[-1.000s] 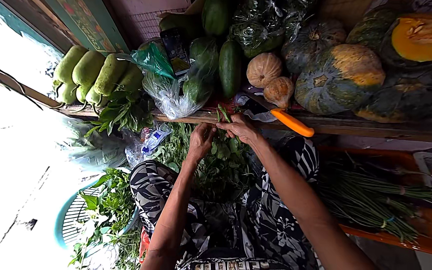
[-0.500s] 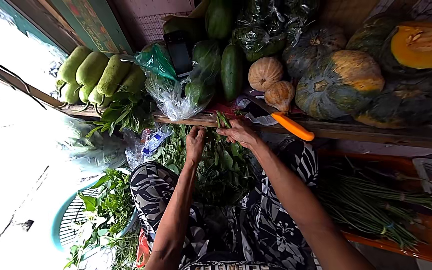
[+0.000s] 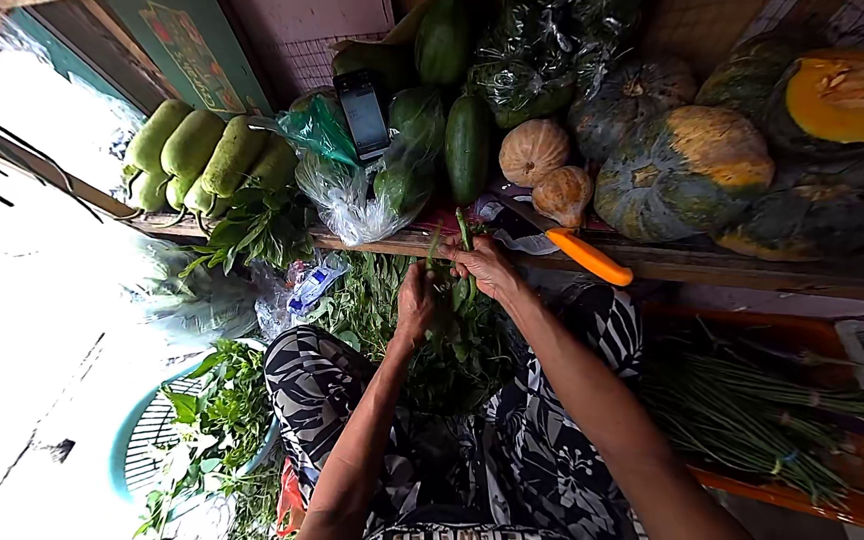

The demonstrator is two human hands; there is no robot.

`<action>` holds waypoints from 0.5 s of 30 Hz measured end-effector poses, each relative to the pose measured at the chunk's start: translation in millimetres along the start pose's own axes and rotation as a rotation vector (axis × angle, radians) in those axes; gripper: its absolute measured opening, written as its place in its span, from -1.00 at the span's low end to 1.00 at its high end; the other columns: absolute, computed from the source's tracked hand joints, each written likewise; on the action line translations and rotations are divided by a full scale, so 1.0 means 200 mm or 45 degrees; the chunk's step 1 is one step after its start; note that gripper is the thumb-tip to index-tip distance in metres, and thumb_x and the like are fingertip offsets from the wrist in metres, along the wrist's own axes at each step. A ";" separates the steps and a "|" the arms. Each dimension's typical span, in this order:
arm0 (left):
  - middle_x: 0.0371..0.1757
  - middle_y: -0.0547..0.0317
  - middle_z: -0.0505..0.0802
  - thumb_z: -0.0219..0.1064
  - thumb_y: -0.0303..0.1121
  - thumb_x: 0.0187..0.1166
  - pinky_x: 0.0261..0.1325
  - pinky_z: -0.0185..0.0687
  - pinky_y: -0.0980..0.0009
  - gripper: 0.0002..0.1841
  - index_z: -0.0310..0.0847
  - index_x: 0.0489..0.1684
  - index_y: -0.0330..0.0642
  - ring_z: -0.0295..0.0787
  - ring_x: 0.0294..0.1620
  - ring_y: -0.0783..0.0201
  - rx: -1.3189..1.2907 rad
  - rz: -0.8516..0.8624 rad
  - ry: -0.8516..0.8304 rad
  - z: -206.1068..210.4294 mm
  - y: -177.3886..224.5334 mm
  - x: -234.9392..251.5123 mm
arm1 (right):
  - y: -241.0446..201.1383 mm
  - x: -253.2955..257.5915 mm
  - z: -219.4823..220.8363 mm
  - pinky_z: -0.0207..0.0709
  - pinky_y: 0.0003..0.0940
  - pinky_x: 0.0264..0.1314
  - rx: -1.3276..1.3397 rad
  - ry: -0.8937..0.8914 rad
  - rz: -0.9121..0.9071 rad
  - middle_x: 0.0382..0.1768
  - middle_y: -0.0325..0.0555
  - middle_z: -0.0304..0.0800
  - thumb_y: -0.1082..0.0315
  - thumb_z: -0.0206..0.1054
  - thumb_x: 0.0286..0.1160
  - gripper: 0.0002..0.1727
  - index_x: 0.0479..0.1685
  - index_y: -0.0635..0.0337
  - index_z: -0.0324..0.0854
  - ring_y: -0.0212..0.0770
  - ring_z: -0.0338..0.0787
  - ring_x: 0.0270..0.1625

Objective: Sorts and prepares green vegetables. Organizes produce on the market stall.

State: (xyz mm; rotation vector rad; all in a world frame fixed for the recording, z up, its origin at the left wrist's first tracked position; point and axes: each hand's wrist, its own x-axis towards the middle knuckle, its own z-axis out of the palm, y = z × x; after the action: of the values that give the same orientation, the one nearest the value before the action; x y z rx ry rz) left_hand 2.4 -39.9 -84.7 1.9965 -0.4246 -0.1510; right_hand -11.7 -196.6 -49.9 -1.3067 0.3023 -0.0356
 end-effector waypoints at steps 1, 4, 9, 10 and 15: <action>0.03 -0.23 0.81 0.07 -0.40 0.83 0.21 0.66 0.03 -0.66 0.50 0.40 -0.44 0.79 0.02 0.02 -0.057 -0.051 0.070 -0.01 0.01 0.00 | 0.00 0.00 0.00 0.49 -0.61 -0.49 0.017 0.001 -0.039 -0.43 -0.27 0.63 0.47 0.38 0.59 -0.87 -0.02 0.29 0.60 -0.50 0.48 -0.61; -0.07 0.09 0.75 -0.05 -0.35 0.88 -0.03 0.64 0.39 -0.65 0.50 0.43 -0.28 0.67 -0.20 0.39 -0.381 -0.110 0.089 -0.02 0.04 -0.02 | 0.02 -0.01 0.01 0.50 -0.62 -0.38 0.052 -0.035 -0.125 -0.41 -0.31 0.55 0.43 0.26 0.70 -0.93 -0.05 0.24 0.51 -0.50 0.49 -0.53; -0.09 0.26 0.70 -0.08 -0.41 0.85 -0.04 0.62 0.49 -0.76 0.36 0.34 -0.15 0.66 -0.19 0.53 -0.692 -0.052 -0.062 0.04 0.02 -0.02 | 0.06 0.00 0.05 0.57 -0.52 0.12 0.081 -0.087 -0.181 -0.17 -0.21 0.64 0.42 0.21 0.73 -0.89 0.04 0.27 0.50 -0.46 0.65 -0.09; -0.08 0.29 0.71 -0.07 -0.40 0.85 -0.03 0.63 0.51 -0.78 0.40 0.29 -0.14 0.66 -0.18 0.55 -0.701 -0.058 -0.088 0.05 0.01 -0.01 | 0.06 0.00 0.06 0.56 -0.51 0.14 0.068 -0.062 -0.176 -0.16 -0.19 0.61 0.41 0.22 0.73 -0.88 0.04 0.27 0.49 -0.46 0.64 -0.07; -0.22 0.34 0.72 -0.01 -0.52 0.78 -0.06 0.63 0.56 -0.86 0.48 -0.01 -0.18 0.66 -0.25 0.56 -0.837 -0.234 -0.167 0.04 -0.01 0.03 | 0.09 -0.01 0.05 0.52 -0.53 0.23 -0.015 0.008 -0.173 0.01 -0.15 0.74 0.35 0.21 0.76 -0.75 0.20 0.34 0.57 -0.49 0.67 0.02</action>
State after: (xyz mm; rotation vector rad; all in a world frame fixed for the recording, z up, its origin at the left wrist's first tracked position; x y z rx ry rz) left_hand 5.7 -48.6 -89.5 1.3757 -0.2295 -0.4750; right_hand -13.8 -182.2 -63.4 -1.3378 0.2188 -0.1532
